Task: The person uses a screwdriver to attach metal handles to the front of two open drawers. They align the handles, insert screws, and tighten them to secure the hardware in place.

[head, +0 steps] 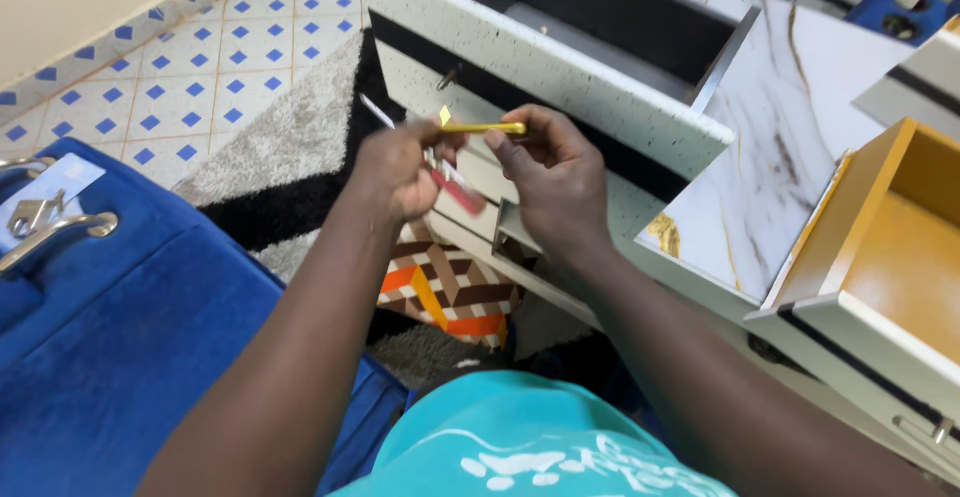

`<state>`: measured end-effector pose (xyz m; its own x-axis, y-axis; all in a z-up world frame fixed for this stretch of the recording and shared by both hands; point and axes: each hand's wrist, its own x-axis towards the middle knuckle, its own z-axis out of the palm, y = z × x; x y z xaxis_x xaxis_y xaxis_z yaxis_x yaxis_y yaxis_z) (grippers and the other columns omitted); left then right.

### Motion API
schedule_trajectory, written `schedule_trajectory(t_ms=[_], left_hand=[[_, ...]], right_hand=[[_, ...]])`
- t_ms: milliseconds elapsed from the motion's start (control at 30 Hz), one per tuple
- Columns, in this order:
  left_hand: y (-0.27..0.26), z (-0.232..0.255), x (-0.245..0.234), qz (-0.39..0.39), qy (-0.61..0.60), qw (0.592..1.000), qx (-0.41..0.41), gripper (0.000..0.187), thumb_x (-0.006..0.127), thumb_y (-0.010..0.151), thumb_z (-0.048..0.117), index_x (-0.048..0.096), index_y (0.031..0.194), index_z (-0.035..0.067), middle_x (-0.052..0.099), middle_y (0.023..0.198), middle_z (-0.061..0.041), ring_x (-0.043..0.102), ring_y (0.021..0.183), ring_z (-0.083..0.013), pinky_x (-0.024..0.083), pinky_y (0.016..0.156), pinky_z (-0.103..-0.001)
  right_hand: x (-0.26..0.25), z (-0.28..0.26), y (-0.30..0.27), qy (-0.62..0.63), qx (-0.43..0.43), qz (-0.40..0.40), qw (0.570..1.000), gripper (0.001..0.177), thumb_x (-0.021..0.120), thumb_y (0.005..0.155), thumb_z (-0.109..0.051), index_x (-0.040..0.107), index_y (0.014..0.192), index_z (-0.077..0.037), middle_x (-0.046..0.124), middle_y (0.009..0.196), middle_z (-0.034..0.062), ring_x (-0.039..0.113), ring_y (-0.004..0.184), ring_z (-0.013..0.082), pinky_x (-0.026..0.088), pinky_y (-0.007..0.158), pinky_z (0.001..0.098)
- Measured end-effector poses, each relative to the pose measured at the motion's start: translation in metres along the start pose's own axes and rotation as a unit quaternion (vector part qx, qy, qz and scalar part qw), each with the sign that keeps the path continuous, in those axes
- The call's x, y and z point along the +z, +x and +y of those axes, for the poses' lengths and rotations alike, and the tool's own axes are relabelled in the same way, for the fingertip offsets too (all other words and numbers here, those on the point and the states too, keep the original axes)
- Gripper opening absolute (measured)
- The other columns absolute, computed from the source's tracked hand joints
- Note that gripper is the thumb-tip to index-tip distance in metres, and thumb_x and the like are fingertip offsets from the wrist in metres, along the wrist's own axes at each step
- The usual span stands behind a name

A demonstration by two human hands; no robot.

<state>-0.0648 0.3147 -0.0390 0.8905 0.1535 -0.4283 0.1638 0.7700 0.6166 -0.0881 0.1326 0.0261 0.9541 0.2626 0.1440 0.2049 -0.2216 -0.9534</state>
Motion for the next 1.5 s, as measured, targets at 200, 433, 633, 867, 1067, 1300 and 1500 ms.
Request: schedule_trajectory(t_ms=[200,433,633,867,1067,1300,1500], left_hand=[[-0.046,-0.023,0.0,0.041,0.309,0.95,0.036,0.019,0.063,0.099,0.016,0.069,0.106,0.0,0.07,0.088,-0.012,0.058,0.056,-0.0144,0.045,0.048,-0.027],[-0.064,-0.032,0.007,-0.069,0.17,0.96,0.212,0.017,0.065,0.101,0.01,0.067,0.111,-0.003,0.068,0.084,-0.012,0.061,0.058,-0.0094,0.048,0.049,-0.022],[-0.036,-0.01,0.01,0.059,0.014,0.991,0.117,0.018,0.065,0.098,0.017,0.061,0.107,0.002,0.076,0.091,-0.012,0.064,0.062,-0.0114,0.048,0.052,-0.023],[-0.009,-0.004,0.019,0.032,0.012,0.997,0.062,0.021,0.068,0.096,0.017,0.06,0.11,0.003,0.076,0.096,-0.012,0.069,0.068,-0.0124,0.048,0.054,-0.023],[0.004,0.007,0.005,0.095,0.101,0.986,0.095,0.024,0.06,0.1,0.025,0.064,0.107,0.002,0.078,0.092,-0.014,0.07,0.065,-0.0134,0.05,0.055,-0.024],[0.028,0.016,-0.003,0.04,0.068,0.994,0.07,0.023,0.063,0.103,0.025,0.067,0.105,0.002,0.075,0.093,-0.009,0.066,0.066,-0.0128,0.047,0.056,-0.024],[0.031,0.021,-0.007,0.033,0.076,0.995,0.051,0.025,0.055,0.102,0.022,0.068,0.105,0.0,0.075,0.087,-0.009,0.071,0.068,-0.0158,0.049,0.055,-0.026]], right_hand=[[0.005,-0.004,0.007,-0.05,-0.068,-0.025,0.996,0.025,0.069,0.096,-0.021,0.071,0.117,-0.007,0.074,0.099,0.0024,0.07,0.085,0.0096,0.061,0.078,0.0255],[0.018,-0.017,0.017,-0.085,-0.048,-0.042,0.994,0.041,0.073,0.094,-0.029,0.068,0.127,-0.005,0.077,0.108,0.0075,0.074,0.095,0.0138,0.062,0.084,0.03],[0.009,-0.001,0.008,-0.148,0.076,-0.04,0.985,0.047,0.067,0.098,-0.037,0.06,0.133,-0.006,0.068,0.115,0.0106,0.065,0.101,0.0157,0.057,0.078,0.0307],[0.005,0.033,0.012,0.103,0.222,-0.079,0.966,0.032,0.063,0.097,-0.028,0.065,0.119,-0.005,0.073,0.098,0.0056,0.064,0.082,0.0122,0.053,0.07,0.0269],[-0.004,0.043,0.017,0.162,0.247,-0.053,0.954,0.022,0.061,0.101,-0.022,0.065,0.113,-0.003,0.072,0.097,0.0057,0.063,0.08,0.0104,0.054,0.07,0.0255],[-0.004,0.04,0.024,0.164,0.227,-0.015,0.96,0.027,0.056,0.103,-0.023,0.067,0.115,-0.002,0.07,0.098,0.0055,0.061,0.079,0.0088,0.054,0.07,0.0257],[-0.008,0.036,0.032,0.154,0.239,-0.01,0.959,0.031,0.052,0.104,-0.025,0.063,0.123,-0.005,0.072,0.101,0.0054,0.063,0.08,0.0095,0.053,0.071,0.0255]])
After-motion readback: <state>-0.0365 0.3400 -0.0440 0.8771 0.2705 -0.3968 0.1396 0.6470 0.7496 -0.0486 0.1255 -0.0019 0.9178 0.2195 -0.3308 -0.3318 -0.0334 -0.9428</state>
